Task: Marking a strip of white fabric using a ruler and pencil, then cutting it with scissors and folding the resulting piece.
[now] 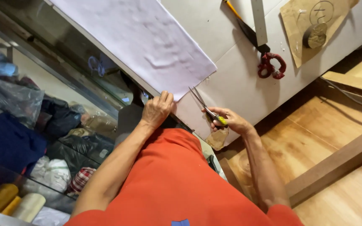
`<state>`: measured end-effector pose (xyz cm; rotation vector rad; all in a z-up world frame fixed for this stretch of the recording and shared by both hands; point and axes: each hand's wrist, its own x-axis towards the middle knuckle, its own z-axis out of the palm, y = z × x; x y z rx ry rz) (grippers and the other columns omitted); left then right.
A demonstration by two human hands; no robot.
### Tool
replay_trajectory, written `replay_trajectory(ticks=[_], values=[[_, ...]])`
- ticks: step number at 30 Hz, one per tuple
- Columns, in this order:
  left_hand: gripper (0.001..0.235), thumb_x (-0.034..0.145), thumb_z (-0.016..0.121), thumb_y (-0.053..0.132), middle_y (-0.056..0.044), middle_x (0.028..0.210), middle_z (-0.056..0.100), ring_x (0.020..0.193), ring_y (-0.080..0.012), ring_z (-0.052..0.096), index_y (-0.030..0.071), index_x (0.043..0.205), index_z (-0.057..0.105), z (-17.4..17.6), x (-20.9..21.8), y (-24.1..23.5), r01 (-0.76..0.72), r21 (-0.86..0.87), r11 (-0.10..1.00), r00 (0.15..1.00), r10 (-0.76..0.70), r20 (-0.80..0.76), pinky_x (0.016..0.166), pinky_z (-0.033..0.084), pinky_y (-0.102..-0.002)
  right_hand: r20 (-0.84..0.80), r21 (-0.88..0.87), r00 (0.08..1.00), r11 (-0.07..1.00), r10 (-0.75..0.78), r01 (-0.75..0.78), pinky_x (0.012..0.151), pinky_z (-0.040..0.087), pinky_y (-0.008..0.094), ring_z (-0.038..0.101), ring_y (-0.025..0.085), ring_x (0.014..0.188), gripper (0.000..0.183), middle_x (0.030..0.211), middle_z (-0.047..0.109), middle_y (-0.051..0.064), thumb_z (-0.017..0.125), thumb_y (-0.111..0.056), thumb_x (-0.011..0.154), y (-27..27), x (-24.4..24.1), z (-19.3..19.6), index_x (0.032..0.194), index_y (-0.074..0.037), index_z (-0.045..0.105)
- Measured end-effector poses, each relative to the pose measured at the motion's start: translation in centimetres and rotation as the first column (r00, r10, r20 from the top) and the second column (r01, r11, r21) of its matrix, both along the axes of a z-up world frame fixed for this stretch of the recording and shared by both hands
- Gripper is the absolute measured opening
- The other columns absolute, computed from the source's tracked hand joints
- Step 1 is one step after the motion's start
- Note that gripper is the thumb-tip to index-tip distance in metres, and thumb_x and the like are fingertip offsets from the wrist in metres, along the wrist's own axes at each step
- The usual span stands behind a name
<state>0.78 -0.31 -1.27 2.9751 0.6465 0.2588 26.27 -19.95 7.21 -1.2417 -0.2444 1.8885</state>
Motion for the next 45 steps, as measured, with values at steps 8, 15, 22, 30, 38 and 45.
replay_trajectory(ticks=[8,15,22,30,38,45], values=[[0.016,0.087,0.064,0.026,0.004,0.081,0.051,0.057,-0.0206,0.064,0.022,0.082,0.050,1.4,1.4,2.1,-0.077,-0.225,0.971,0.996,0.082,0.015,0.049,0.054,-0.034,-0.002,-0.092,0.981,0.977,0.194,-0.193,0.048,0.052,0.024,0.076,0.022,0.063,0.067,0.075,0.073,0.019,0.080,-0.018,0.080,2.2,1.4,1.6,0.140,0.001,0.056],[0.012,0.096,0.061,0.031,0.000,0.085,0.052,0.064,-0.0304,0.069,0.020,0.093,0.054,2.1,0.9,2.6,-0.139,-0.505,0.852,0.989,0.143,-0.031,0.056,0.059,-0.043,-0.014,-0.092,0.985,0.981,0.171,-0.172,0.059,0.059,0.028,0.074,0.020,0.066,0.068,0.077,0.070,0.015,0.079,-0.017,0.082,3.7,0.4,2.3,0.142,0.002,0.054],[0.034,0.096,0.062,0.049,-0.001,0.094,0.055,0.067,-0.0325,0.071,0.021,0.115,0.057,3.9,-0.3,1.2,-0.171,-0.524,0.834,0.979,0.205,0.007,0.058,0.061,-0.045,0.026,-0.051,0.989,0.988,0.147,-0.145,0.058,0.060,0.027,0.072,0.018,0.065,0.071,0.076,0.067,0.011,0.081,-0.015,0.084,0.9,-1.3,-2.8,0.147,-0.002,0.051],[0.029,0.102,0.061,0.046,-0.002,0.081,0.056,0.074,-0.0311,0.070,0.021,0.114,0.057,3.7,-1.6,-0.8,-0.449,-0.664,0.598,0.850,0.515,-0.111,0.063,0.060,-0.047,0.095,-0.103,0.990,0.990,0.108,-0.098,0.053,0.059,0.026,0.073,0.019,0.058,0.070,0.072,0.065,0.009,0.085,-0.009,0.080,0.1,-1.6,-3.7,0.144,-0.008,0.055],[0.039,0.097,0.063,0.056,-0.005,0.077,0.064,0.078,-0.0353,0.072,0.019,0.105,0.051,3.6,-0.7,-0.7,-0.563,-0.742,0.364,0.752,0.598,-0.277,0.070,0.057,-0.051,0.131,-0.100,0.985,0.990,0.109,-0.096,0.052,0.057,0.024,0.074,0.018,0.058,0.065,0.070,0.065,0.008,0.083,-0.008,0.081,0.7,-1.6,-3.1,0.141,-0.006,0.058],[0.043,0.091,0.072,0.052,-0.007,0.074,0.066,0.078,-0.0376,0.072,0.016,0.101,0.050,4.5,0.1,-0.5,-0.587,-0.750,0.304,0.717,0.625,-0.309,0.071,0.055,-0.052,0.168,-0.085,0.980,0.992,0.106,-0.093,0.054,0.056,0.024,0.073,0.017,0.058,0.065,0.069,0.065,0.009,0.084,-0.009,0.080,1.2,-1.8,-2.4,0.140,-0.004,0.059]])
